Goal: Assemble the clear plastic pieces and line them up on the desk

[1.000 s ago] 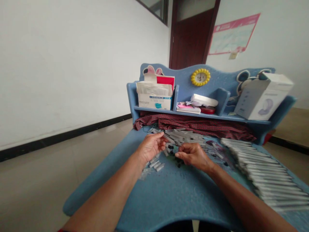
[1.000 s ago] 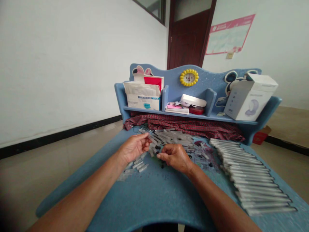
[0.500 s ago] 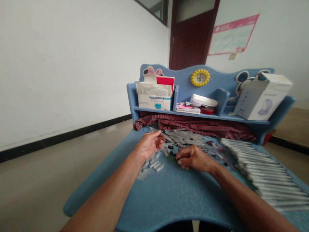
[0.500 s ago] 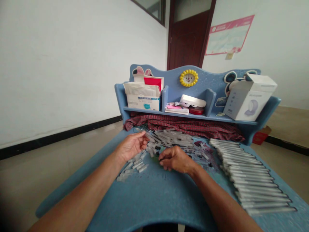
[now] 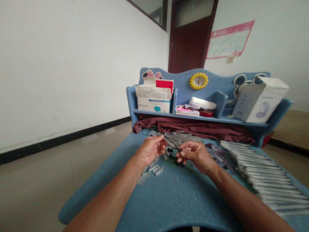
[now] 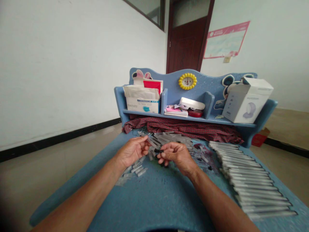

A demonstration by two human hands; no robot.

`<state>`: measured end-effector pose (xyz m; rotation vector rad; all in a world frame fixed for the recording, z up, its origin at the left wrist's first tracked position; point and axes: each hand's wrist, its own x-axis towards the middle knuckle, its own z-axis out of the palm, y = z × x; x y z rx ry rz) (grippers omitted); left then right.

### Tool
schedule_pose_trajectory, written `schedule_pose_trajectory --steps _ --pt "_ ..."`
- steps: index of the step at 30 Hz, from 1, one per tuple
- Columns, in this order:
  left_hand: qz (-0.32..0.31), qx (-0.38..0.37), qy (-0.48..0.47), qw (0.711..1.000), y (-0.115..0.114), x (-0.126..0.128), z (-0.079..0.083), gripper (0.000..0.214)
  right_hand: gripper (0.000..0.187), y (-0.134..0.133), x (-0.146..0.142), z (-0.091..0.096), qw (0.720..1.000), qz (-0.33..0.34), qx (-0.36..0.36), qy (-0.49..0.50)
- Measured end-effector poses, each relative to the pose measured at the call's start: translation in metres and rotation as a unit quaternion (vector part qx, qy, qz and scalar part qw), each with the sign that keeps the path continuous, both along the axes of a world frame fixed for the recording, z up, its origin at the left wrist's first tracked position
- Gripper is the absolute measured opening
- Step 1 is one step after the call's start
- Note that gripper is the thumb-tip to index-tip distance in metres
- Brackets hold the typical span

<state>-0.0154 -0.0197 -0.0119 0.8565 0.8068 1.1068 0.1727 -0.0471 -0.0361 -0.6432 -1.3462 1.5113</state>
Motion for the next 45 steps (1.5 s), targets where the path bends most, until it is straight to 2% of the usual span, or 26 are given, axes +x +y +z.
schedule_pose_trajectory --steps 23,31,35,37,39,41,45 --pt "-0.011 0.014 0.017 1.000 -0.001 0.004 -0.006 0.010 0.027 0.000 -0.007 -0.002 1.000 -0.023 0.018 -0.012" --pt "-0.016 0.025 0.024 0.999 -0.001 0.006 -0.007 0.011 0.026 -0.003 -0.010 0.000 0.998 -0.055 0.032 -0.007" --pt "-0.001 0.022 0.022 1.000 -0.002 0.007 -0.006 0.009 0.024 -0.004 -0.013 -0.002 0.993 -0.094 0.059 -0.044" --pt "0.003 0.017 0.020 1.000 -0.002 0.007 -0.006 0.009 0.019 -0.005 -0.015 -0.004 0.982 -0.137 0.094 -0.089" --pt "0.005 0.012 0.018 1.000 -0.002 0.006 -0.005 0.009 0.013 -0.006 -0.016 -0.007 0.959 -0.187 0.154 -0.147" --pt "0.006 0.008 0.017 1.000 -0.001 0.006 -0.005 0.010 0.011 -0.007 -0.015 -0.008 0.921 -0.233 0.230 -0.213" --pt "0.008 0.009 0.021 1.000 0.000 0.005 -0.005 0.010 0.013 -0.009 -0.011 -0.006 0.824 -0.297 0.354 -0.327"
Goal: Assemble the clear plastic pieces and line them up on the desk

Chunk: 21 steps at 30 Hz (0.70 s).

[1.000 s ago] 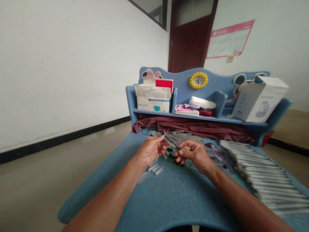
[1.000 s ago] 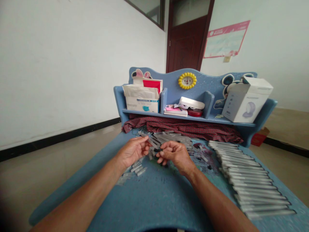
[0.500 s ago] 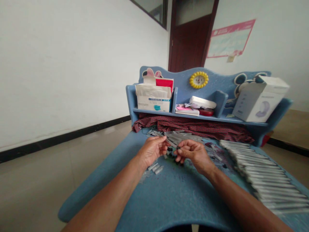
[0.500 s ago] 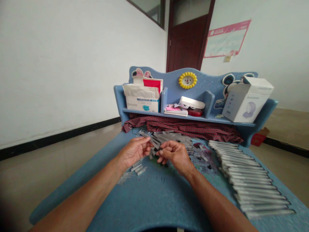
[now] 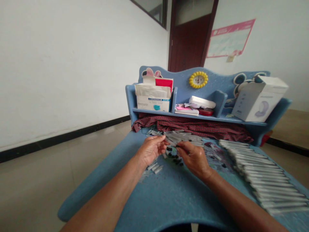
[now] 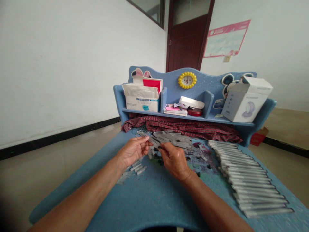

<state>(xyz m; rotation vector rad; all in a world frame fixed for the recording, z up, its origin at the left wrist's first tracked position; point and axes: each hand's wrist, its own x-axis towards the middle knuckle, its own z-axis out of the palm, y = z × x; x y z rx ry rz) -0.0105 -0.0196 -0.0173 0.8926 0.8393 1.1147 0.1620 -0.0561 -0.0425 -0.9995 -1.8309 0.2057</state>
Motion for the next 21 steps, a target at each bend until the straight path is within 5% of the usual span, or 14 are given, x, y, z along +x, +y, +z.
schedule_pose_trajectory --steps 11,21 --pt "0.006 0.007 -0.001 1.000 -0.0004 0.0010 -0.0008 0.008 0.018 -0.0013 0.0002 -0.0001 0.987 -0.081 0.072 -0.120" --pt "0.006 0.024 0.007 1.000 -0.0020 0.0015 -0.0006 0.008 0.021 -0.0035 -0.0013 -0.0010 0.998 -0.040 -0.042 -0.032"
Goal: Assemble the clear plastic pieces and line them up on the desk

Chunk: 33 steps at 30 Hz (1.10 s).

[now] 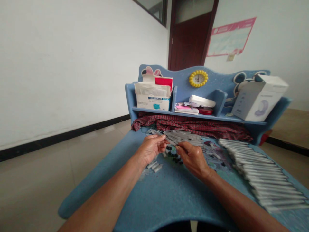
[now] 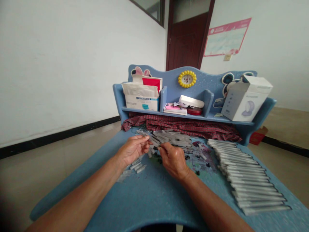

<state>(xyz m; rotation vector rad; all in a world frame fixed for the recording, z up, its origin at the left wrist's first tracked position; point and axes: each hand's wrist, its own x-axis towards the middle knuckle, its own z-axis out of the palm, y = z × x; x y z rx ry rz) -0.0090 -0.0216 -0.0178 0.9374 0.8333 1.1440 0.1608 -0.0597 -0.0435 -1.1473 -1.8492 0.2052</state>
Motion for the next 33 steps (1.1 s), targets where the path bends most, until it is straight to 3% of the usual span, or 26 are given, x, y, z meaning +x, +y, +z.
schedule_pose_trajectory --steps 5,12,18,24,26,28,33 --pt "-0.001 0.016 0.010 1.000 -0.0008 0.0010 0.0004 0.009 0.029 0.0010 -0.0028 0.0015 0.975 0.088 -0.156 0.130" --pt "0.004 0.037 0.002 0.999 -0.0026 0.0031 0.0019 0.007 0.033 0.0029 -0.0070 0.0049 0.881 0.169 -0.318 0.306" --pt "0.003 0.058 0.008 0.998 -0.0038 0.0037 0.0027 0.006 0.032 0.0037 -0.0034 0.0065 0.804 0.238 -0.389 0.383" --pt "-0.025 0.089 0.008 0.996 -0.0046 0.0021 0.0035 0.007 0.030 0.0053 0.0005 0.0047 0.761 0.282 -0.409 0.417" --pt "-0.039 0.099 0.004 0.994 -0.0052 0.0018 0.0045 0.008 0.030 0.0048 0.0005 0.0052 0.756 0.287 -0.412 0.420" --pt "-0.044 0.102 -0.005 0.994 -0.0054 0.0023 0.0049 0.008 0.032 0.0039 -0.0001 0.0067 0.769 0.276 -0.403 0.412" --pt "-0.016 0.081 -0.019 0.996 -0.0038 0.0053 0.0032 0.006 0.035 0.0034 -0.0019 0.0083 0.856 0.215 -0.327 0.337"
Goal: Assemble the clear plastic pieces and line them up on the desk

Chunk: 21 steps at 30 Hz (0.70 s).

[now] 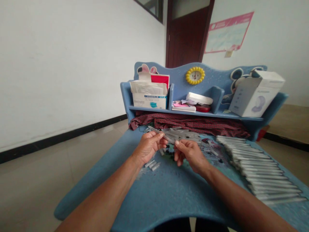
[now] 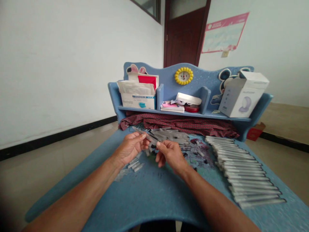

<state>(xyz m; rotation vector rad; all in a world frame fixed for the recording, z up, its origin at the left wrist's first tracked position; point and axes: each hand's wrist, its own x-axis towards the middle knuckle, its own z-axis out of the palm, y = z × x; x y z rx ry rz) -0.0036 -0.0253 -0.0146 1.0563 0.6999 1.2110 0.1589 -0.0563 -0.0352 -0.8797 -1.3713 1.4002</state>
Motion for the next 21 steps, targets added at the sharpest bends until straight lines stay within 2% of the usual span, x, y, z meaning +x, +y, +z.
schedule_pose_trajectory --steps 3,7,9,12,16,21 --pt "-0.005 -0.009 0.002 1.000 0.000 0.000 -0.001 0.007 0.035 0.001 0.000 -0.004 0.992 -0.049 0.066 -0.093" --pt "0.002 -0.023 0.008 1.000 -0.001 -0.001 0.000 0.009 0.035 -0.002 -0.001 -0.009 0.960 -0.115 0.176 -0.186" --pt "0.006 -0.023 0.009 1.000 -0.002 -0.001 0.001 0.008 0.035 -0.005 -0.003 -0.007 0.970 -0.099 0.149 -0.165" --pt "-0.002 -0.014 0.001 1.000 -0.004 -0.002 0.004 0.007 0.035 -0.008 -0.005 -0.002 0.997 -0.019 0.034 -0.061" --pt "-0.012 -0.009 -0.009 1.000 -0.005 -0.002 0.006 0.007 0.037 -0.006 -0.002 0.004 0.996 0.071 -0.041 0.037" --pt "-0.038 -0.001 -0.015 0.999 -0.004 -0.002 0.005 0.010 0.036 -0.004 0.002 0.005 0.991 0.094 -0.073 0.059"
